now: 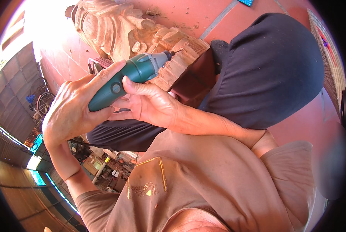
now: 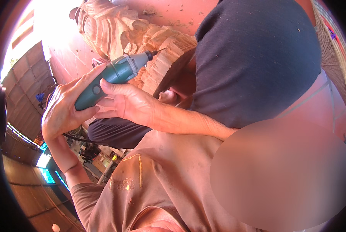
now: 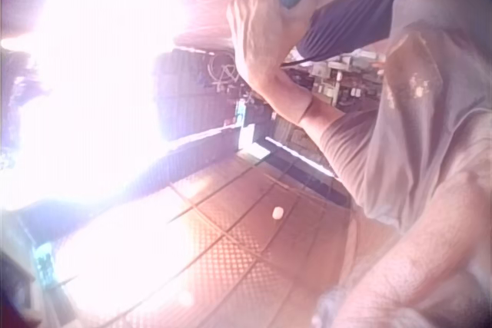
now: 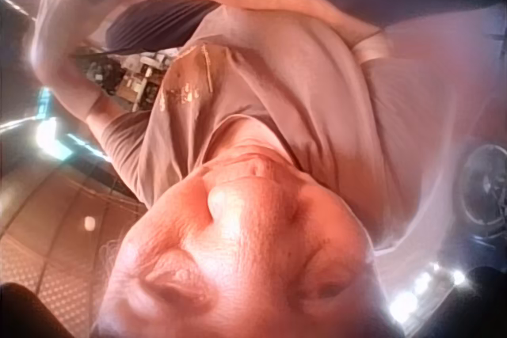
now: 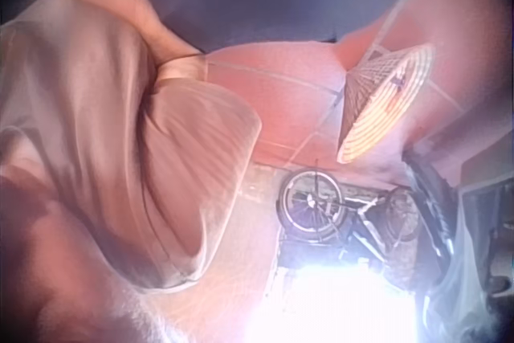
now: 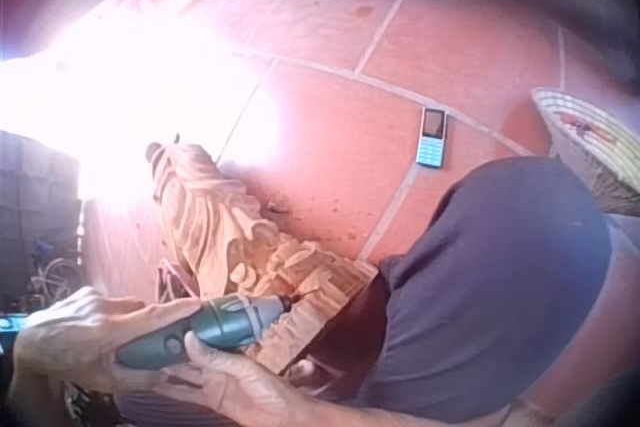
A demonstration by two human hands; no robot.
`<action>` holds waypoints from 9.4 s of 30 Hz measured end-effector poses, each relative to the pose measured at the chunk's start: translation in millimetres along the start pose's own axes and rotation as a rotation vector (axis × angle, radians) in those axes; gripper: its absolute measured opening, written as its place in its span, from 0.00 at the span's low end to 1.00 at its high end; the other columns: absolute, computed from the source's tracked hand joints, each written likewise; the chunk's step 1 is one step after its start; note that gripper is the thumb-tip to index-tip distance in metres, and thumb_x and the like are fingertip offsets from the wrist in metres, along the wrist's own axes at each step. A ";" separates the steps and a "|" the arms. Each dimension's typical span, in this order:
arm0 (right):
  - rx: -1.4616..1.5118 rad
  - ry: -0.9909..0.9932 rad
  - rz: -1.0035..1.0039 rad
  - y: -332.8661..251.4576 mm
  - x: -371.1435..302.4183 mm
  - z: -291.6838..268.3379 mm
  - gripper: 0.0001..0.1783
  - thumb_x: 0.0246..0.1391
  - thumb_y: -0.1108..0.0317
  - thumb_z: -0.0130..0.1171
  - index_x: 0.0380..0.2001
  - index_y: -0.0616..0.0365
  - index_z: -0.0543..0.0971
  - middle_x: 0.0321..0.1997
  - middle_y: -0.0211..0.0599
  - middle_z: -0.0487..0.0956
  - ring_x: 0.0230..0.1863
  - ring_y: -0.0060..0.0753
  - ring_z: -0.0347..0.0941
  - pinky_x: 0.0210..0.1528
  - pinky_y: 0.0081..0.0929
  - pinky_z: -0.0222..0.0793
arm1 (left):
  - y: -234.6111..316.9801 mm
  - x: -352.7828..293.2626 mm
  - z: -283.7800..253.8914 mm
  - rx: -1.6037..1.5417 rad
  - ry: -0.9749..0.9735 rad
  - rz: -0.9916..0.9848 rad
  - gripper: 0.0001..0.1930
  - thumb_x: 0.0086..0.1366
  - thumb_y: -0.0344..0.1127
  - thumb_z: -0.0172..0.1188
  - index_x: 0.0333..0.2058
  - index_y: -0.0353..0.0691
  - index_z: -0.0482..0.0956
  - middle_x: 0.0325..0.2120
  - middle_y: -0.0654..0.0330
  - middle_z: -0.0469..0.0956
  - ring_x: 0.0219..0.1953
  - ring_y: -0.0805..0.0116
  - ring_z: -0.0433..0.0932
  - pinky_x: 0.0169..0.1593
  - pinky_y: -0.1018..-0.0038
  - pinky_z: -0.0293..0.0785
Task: The person uses a handheld rotary tool to carve details into a wooden sculpture. They hold the tool with both hands and guide it along the surface of the wood, removing material to refine the shape.
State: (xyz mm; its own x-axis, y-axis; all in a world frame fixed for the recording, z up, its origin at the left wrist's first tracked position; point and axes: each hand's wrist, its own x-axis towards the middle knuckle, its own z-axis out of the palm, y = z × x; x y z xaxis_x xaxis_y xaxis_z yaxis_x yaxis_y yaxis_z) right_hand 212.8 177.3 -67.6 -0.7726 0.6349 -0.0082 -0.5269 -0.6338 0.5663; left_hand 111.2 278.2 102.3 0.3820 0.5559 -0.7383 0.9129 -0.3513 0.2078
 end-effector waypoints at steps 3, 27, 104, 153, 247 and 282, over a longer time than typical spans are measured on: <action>-0.007 0.002 0.005 1.8 -4.4 3.1 0.23 0.67 0.53 0.61 0.59 0.51 0.75 0.61 0.42 0.79 0.62 0.46 0.75 0.67 0.59 0.67 | 0.8 -1.5 -1.4 -0.007 -0.032 -0.018 0.45 0.49 0.28 0.67 0.70 0.50 0.67 0.33 0.49 0.83 0.34 0.44 0.82 0.40 0.56 0.78; -0.031 0.038 -0.023 3.3 -6.8 -1.3 0.22 0.68 0.56 0.61 0.60 0.51 0.74 0.64 0.43 0.77 0.67 0.48 0.71 0.69 0.62 0.65 | -4.0 -0.8 5.7 -0.036 -0.011 0.043 0.45 0.48 0.29 0.67 0.70 0.50 0.67 0.34 0.51 0.82 0.35 0.45 0.82 0.40 0.56 0.78; -0.032 0.068 0.006 1.5 -8.0 -2.5 0.21 0.65 0.57 0.64 0.57 0.51 0.75 0.62 0.42 0.78 0.65 0.48 0.74 0.66 0.60 0.68 | 1.4 -9.1 15.3 -0.021 0.038 -0.019 0.46 0.48 0.30 0.67 0.70 0.51 0.67 0.32 0.48 0.82 0.34 0.43 0.81 0.40 0.54 0.77; -0.086 0.063 -0.042 5.5 -18.6 0.8 0.16 0.66 0.58 0.63 0.52 0.51 0.78 0.61 0.43 0.79 0.64 0.50 0.75 0.66 0.61 0.68 | 3.3 -11.8 21.7 -0.034 0.053 0.016 0.44 0.49 0.31 0.65 0.69 0.51 0.68 0.33 0.49 0.82 0.34 0.43 0.82 0.39 0.55 0.78; -0.105 0.063 0.008 -3.2 -13.9 3.1 0.21 0.62 0.59 0.68 0.53 0.55 0.77 0.58 0.46 0.80 0.60 0.53 0.77 0.62 0.59 0.72 | 8.6 -15.3 24.7 -0.006 0.105 -0.017 0.44 0.48 0.31 0.66 0.69 0.47 0.68 0.36 0.46 0.82 0.36 0.41 0.82 0.40 0.55 0.78; -0.117 0.055 -0.068 6.7 -34.4 -2.3 0.24 0.65 0.56 0.64 0.59 0.54 0.73 0.60 0.41 0.78 0.64 0.47 0.74 0.65 0.57 0.70 | 19.7 -10.3 25.4 -0.010 0.026 0.032 0.43 0.50 0.30 0.63 0.69 0.49 0.68 0.30 0.48 0.82 0.34 0.43 0.82 0.37 0.54 0.77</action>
State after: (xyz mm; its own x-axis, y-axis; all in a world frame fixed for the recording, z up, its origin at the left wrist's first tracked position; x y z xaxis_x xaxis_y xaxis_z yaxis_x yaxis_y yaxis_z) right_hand 235.0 150.2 -65.4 -0.7500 0.6552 -0.0903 -0.6140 -0.6390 0.4633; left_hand 121.7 246.5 97.7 0.4148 0.5636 -0.7144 0.9014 -0.3618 0.2379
